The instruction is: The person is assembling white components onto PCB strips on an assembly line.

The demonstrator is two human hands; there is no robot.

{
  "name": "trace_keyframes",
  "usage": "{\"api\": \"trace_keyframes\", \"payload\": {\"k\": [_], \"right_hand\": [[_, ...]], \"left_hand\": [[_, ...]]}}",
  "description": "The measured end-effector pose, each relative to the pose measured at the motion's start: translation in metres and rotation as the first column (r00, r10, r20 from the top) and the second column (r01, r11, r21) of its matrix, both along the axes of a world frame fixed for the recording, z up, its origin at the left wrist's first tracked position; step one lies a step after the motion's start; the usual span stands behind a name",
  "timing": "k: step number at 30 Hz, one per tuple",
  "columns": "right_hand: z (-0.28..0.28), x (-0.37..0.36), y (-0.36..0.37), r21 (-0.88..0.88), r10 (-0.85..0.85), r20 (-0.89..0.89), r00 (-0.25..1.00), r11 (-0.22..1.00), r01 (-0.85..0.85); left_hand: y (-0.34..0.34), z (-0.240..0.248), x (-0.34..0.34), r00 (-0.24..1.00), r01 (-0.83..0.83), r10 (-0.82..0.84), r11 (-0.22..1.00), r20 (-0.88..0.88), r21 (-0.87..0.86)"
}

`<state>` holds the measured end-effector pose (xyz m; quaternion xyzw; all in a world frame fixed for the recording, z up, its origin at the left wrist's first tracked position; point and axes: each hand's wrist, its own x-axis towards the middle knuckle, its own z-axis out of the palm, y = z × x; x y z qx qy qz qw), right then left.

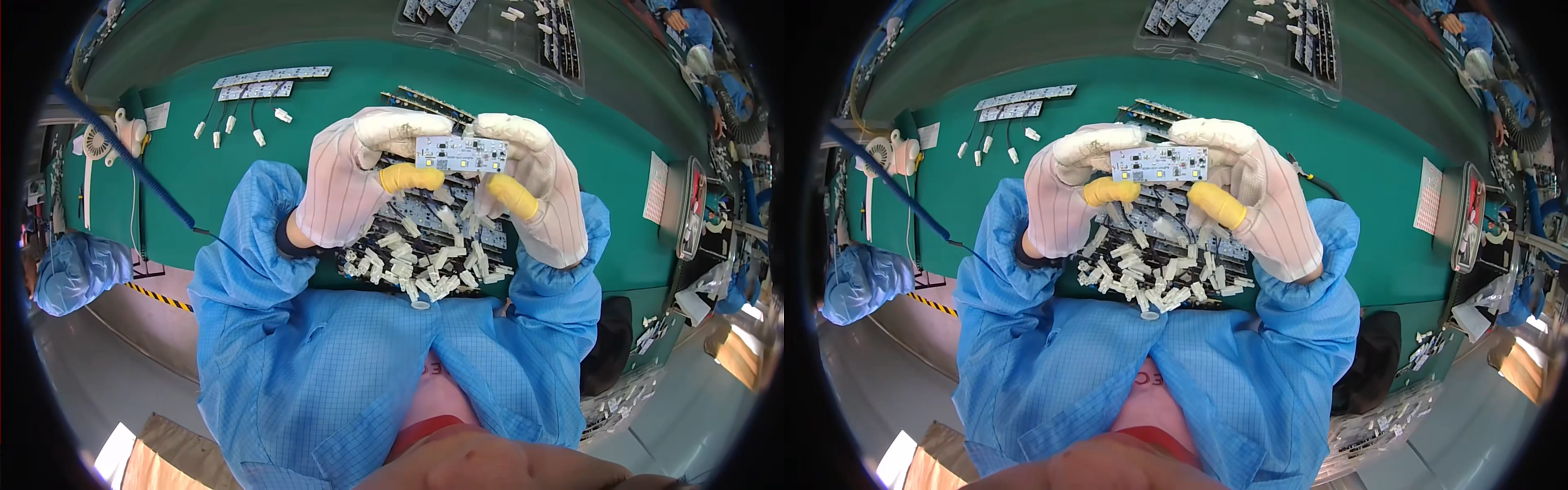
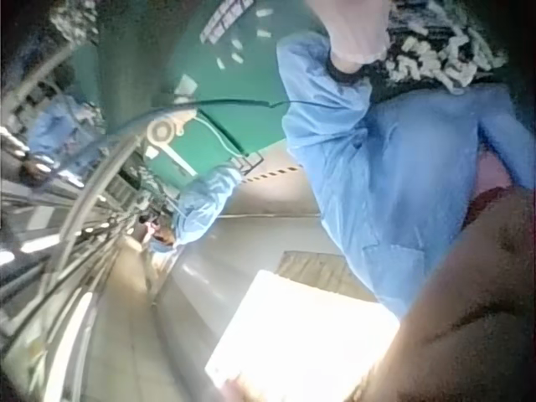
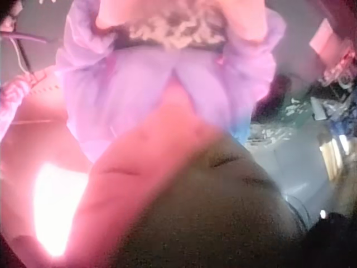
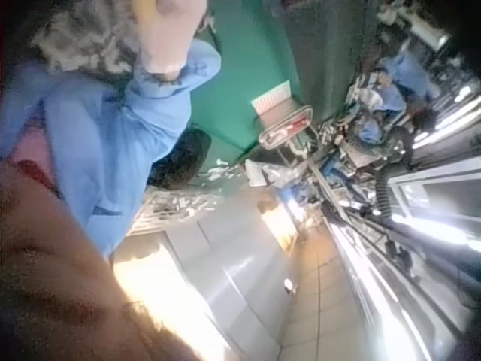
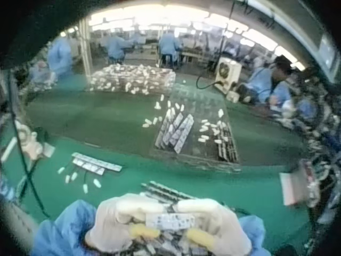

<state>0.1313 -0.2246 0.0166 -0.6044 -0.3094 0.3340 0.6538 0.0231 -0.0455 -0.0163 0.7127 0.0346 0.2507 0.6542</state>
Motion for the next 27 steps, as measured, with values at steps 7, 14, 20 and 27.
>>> {"api": "trace_keyframes", "payload": {"k": [7,14,20,27], "right_hand": [[0.005,-0.001,-0.003,-0.031,-0.004,-0.051,0.999,1.0,0.003],[0.01,0.001,-0.005,-0.149,0.021,0.062,0.998,0.989,-0.012],[0.008,0.004,-0.004,-0.049,0.058,0.012,0.998,0.997,-0.057],[0.005,0.004,-0.008,-0.067,0.063,0.11,0.992,0.996,-0.056]], "left_hand": [[0.009,0.0,0.001,0.999,0.028,-0.033,0.982,0.023,0.189],[0.009,0.0,-0.001,0.998,0.024,-0.035,0.982,0.058,0.186],[0.01,0.0,-0.002,0.999,0.047,-0.048,0.995,0.002,0.088],[0.011,-0.002,0.0,0.995,0.042,-0.06,0.975,0.077,0.217]]}}
